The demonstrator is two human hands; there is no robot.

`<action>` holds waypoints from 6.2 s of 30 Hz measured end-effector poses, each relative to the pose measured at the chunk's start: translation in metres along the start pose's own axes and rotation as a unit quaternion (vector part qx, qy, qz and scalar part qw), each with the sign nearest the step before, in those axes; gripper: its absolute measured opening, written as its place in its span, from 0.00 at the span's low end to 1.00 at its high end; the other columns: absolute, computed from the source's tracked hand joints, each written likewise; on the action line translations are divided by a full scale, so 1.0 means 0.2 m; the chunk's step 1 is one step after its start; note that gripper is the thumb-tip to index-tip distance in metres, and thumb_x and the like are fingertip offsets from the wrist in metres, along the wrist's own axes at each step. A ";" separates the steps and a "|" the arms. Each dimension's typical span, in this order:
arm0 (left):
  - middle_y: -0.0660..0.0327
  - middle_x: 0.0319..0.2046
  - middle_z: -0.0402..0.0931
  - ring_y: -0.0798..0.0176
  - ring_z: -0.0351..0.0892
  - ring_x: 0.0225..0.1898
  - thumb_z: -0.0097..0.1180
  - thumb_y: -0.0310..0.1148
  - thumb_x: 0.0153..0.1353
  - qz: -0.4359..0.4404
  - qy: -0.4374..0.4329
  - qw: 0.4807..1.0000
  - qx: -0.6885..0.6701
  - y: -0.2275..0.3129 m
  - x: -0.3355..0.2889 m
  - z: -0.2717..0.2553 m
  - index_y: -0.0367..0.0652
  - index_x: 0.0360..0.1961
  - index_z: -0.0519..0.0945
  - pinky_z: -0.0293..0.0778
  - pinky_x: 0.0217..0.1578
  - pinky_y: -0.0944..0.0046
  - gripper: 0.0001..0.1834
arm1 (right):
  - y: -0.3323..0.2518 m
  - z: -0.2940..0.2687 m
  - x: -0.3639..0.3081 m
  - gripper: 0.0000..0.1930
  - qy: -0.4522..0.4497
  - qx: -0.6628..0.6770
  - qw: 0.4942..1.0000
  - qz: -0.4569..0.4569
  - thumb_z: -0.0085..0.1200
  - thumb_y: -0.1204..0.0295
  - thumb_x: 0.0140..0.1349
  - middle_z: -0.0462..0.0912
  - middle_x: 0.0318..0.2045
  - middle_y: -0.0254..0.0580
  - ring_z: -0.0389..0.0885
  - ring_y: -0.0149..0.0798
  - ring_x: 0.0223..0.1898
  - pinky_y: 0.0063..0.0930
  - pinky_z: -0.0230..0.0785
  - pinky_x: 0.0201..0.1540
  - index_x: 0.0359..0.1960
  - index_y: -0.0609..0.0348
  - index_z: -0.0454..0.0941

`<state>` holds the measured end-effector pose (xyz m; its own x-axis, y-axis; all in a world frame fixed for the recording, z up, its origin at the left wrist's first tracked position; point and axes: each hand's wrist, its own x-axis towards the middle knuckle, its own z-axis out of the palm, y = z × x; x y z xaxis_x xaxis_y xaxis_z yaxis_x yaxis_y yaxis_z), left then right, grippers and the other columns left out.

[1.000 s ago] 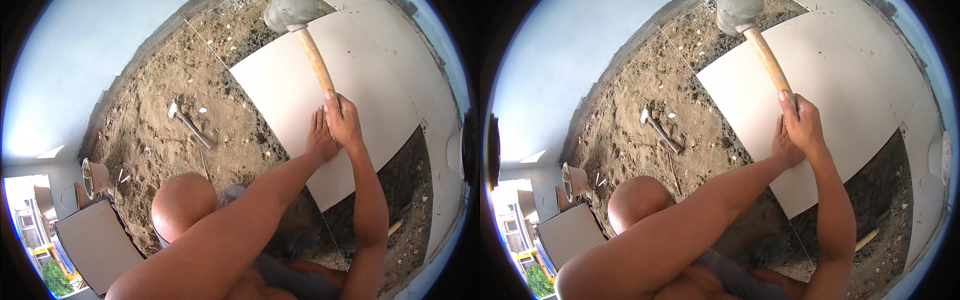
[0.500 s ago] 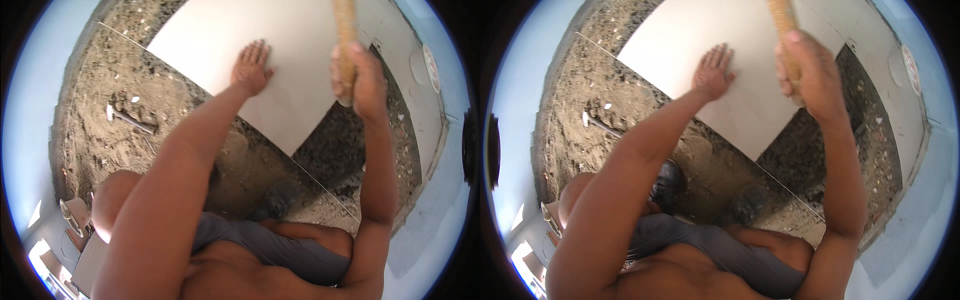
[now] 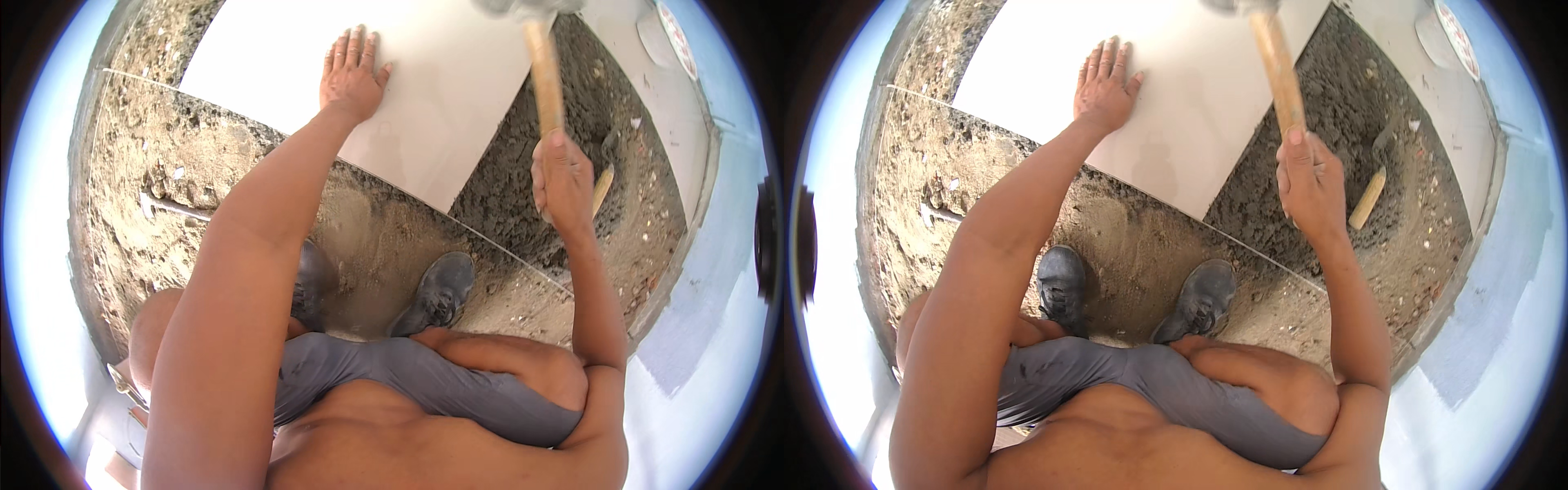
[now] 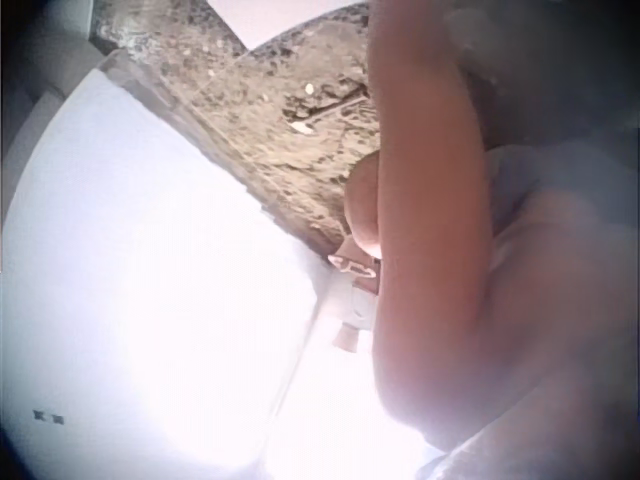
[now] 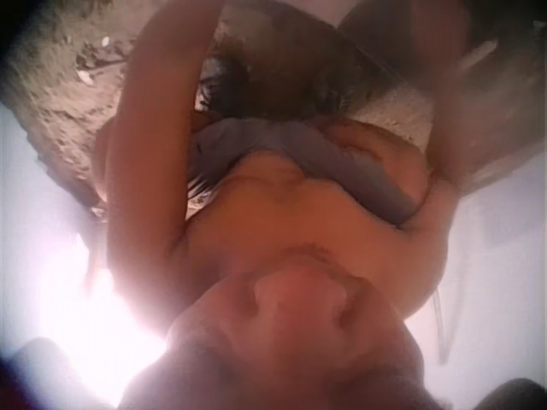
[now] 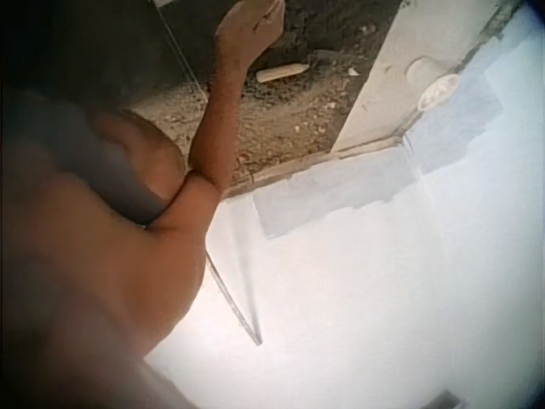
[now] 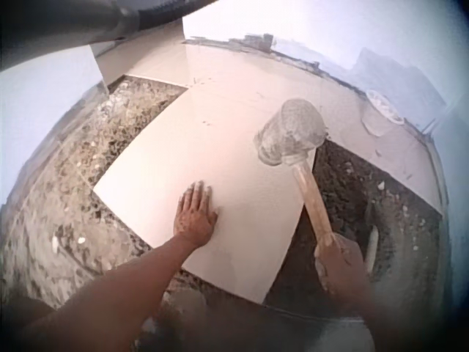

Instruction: The person installs large white floor tiles on a prepared sand and cement base. They use a mallet to tap the tiles into place and a trowel to spread the base material.

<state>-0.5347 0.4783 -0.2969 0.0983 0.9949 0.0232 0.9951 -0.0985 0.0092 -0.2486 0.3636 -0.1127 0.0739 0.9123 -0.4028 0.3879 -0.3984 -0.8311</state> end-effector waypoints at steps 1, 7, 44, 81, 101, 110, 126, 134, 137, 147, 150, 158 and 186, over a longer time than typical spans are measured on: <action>0.64 0.76 0.37 0.60 0.33 0.77 0.22 0.60 0.72 0.003 0.002 1.000 0.001 -0.01 0.00 0.00 0.60 0.76 0.44 0.34 0.75 0.58 0.35 | -0.06 0.00 -0.04 0.24 0.003 0.045 0.999 -0.016 0.39 0.51 0.74 0.70 0.18 0.29 0.69 0.27 0.19 0.28 0.61 0.22 0.26 0.57 0.71; 0.63 0.77 0.36 0.61 0.31 0.77 0.21 0.59 0.72 0.027 -0.019 0.999 -0.002 0.11 0.05 -0.03 0.56 0.76 0.43 0.32 0.75 0.58 0.36 | 0.45 0.03 -0.07 0.28 0.106 -0.128 0.978 -0.129 0.38 0.48 0.73 0.71 0.18 0.45 0.73 0.43 0.20 0.37 0.64 0.25 0.27 0.62 0.72; 0.37 0.74 0.23 0.30 0.23 0.74 0.65 0.73 0.41 0.317 -0.259 0.907 0.100 0.45 -0.43 -0.45 0.48 0.76 0.37 0.37 0.66 0.26 0.72 | 0.27 -0.10 0.34 0.28 -0.072 -0.115 0.990 0.049 0.43 0.53 0.70 0.73 0.13 0.46 0.73 0.40 0.10 0.37 0.68 0.14 0.33 0.74 0.76; 0.42 0.74 0.24 0.23 0.26 0.72 0.65 0.77 0.33 0.111 -0.267 0.957 0.030 0.43 0.07 -0.46 0.56 0.76 0.39 0.48 0.52 0.11 0.75 | 0.11 -0.07 0.55 0.29 -0.017 -0.054 0.998 0.035 0.44 0.49 0.71 0.75 0.17 0.54 0.79 0.50 0.21 0.43 0.69 0.26 0.29 0.69 0.72; 0.67 0.77 0.26 0.55 0.24 0.77 0.19 0.69 0.67 0.062 -0.157 0.984 0.062 0.09 0.22 -0.27 0.67 0.75 0.32 0.30 0.71 0.32 0.40 | -0.17 -0.08 0.24 0.23 0.073 0.112 0.964 -0.229 0.43 0.52 0.72 0.69 0.16 0.31 0.68 0.25 0.18 0.22 0.61 0.21 0.29 0.62 0.71; 0.66 0.77 0.27 0.53 0.24 0.77 0.23 0.64 0.70 0.049 -0.141 0.989 0.006 0.12 0.24 -0.23 0.67 0.76 0.35 0.28 0.71 0.33 0.37 | 0.04 -0.05 0.25 0.24 0.044 -0.045 0.993 -0.100 0.44 0.51 0.73 0.69 0.17 0.32 0.67 0.23 0.20 0.24 0.59 0.24 0.27 0.61 0.71; 0.65 0.77 0.29 0.52 0.25 0.77 0.28 0.62 0.71 0.029 -0.145 0.989 -0.018 0.13 0.23 -0.25 0.64 0.76 0.40 0.25 0.70 0.33 0.37 | -0.10 -0.02 0.27 0.26 0.072 0.056 0.967 -0.239 0.42 0.52 0.73 0.71 0.16 0.39 0.65 0.31 0.18 0.29 0.59 0.23 0.28 0.66 0.72; 0.63 0.77 0.33 0.51 0.27 0.77 0.33 0.60 0.70 0.040 -0.125 0.990 -0.046 0.16 0.24 -0.23 0.63 0.76 0.43 0.25 0.69 0.32 0.37 | 0.07 0.02 0.50 0.23 0.014 -0.183 0.983 -0.016 0.45 0.52 0.72 0.79 0.21 0.46 0.80 0.46 0.22 0.42 0.73 0.29 0.33 0.65 0.73; 0.60 0.77 0.34 0.48 0.28 0.77 0.33 0.59 0.71 0.034 -0.117 0.991 -0.048 0.17 0.25 -0.25 0.61 0.76 0.45 0.26 0.69 0.32 0.37 | -0.02 0.08 0.61 0.21 0.061 -0.209 0.974 -0.062 0.47 0.55 0.70 0.81 0.26 0.51 0.82 0.51 0.26 0.45 0.75 0.33 0.36 0.64 0.74; 0.51 0.76 0.35 0.47 0.30 0.77 0.28 0.53 0.72 -0.250 -0.022 0.964 -0.090 0.55 0.72 -0.06 0.43 0.75 0.45 0.30 0.73 0.44 0.37 | 0.16 0.08 1.20 0.26 0.145 -0.348 0.916 -0.137 0.43 0.56 0.71 0.72 0.55 0.54 0.63 0.50 0.65 0.48 0.51 0.68 0.58 0.68 0.69; 0.50 0.76 0.38 0.49 0.32 0.77 0.28 0.50 0.71 -0.306 0.014 0.948 -0.091 0.58 0.81 -0.02 0.39 0.74 0.46 0.32 0.73 0.47 0.37 | 0.18 -0.05 1.58 0.33 0.206 -0.432 0.873 -0.095 0.35 0.52 0.73 0.60 0.67 0.53 0.53 0.49 0.71 0.45 0.40 0.74 0.68 0.69 0.58; 0.49 0.75 0.39 0.51 0.32 0.77 0.26 0.49 0.73 -0.320 -0.016 0.947 -0.028 0.62 0.85 -0.04 0.34 0.73 0.43 0.33 0.74 0.51 0.37 | 0.17 -0.29 2.07 0.33 0.246 -0.475 0.843 -0.063 0.32 0.52 0.74 0.54 0.71 0.52 0.48 0.49 0.74 0.45 0.38 0.75 0.70 0.67 0.54; 0.49 0.75 0.35 0.45 0.29 0.76 0.46 0.47 0.66 -0.312 -0.028 0.945 -0.096 0.58 0.85 -0.10 0.39 0.73 0.47 0.28 0.73 0.44 0.41 | 0.40 -2.39 2.44 0.19 0.369 -0.611 0.694 0.092 0.41 0.62 0.70 0.82 0.47 0.57 0.81 0.58 0.49 0.50 0.73 0.51 0.56 0.57 0.75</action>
<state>-0.4033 0.6364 -0.2713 -0.5008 0.8598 -0.0998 0.8397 0.5105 0.1851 0.2570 0.8217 -0.1930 0.5019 0.8359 0.2223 0.7652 -0.5490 0.3363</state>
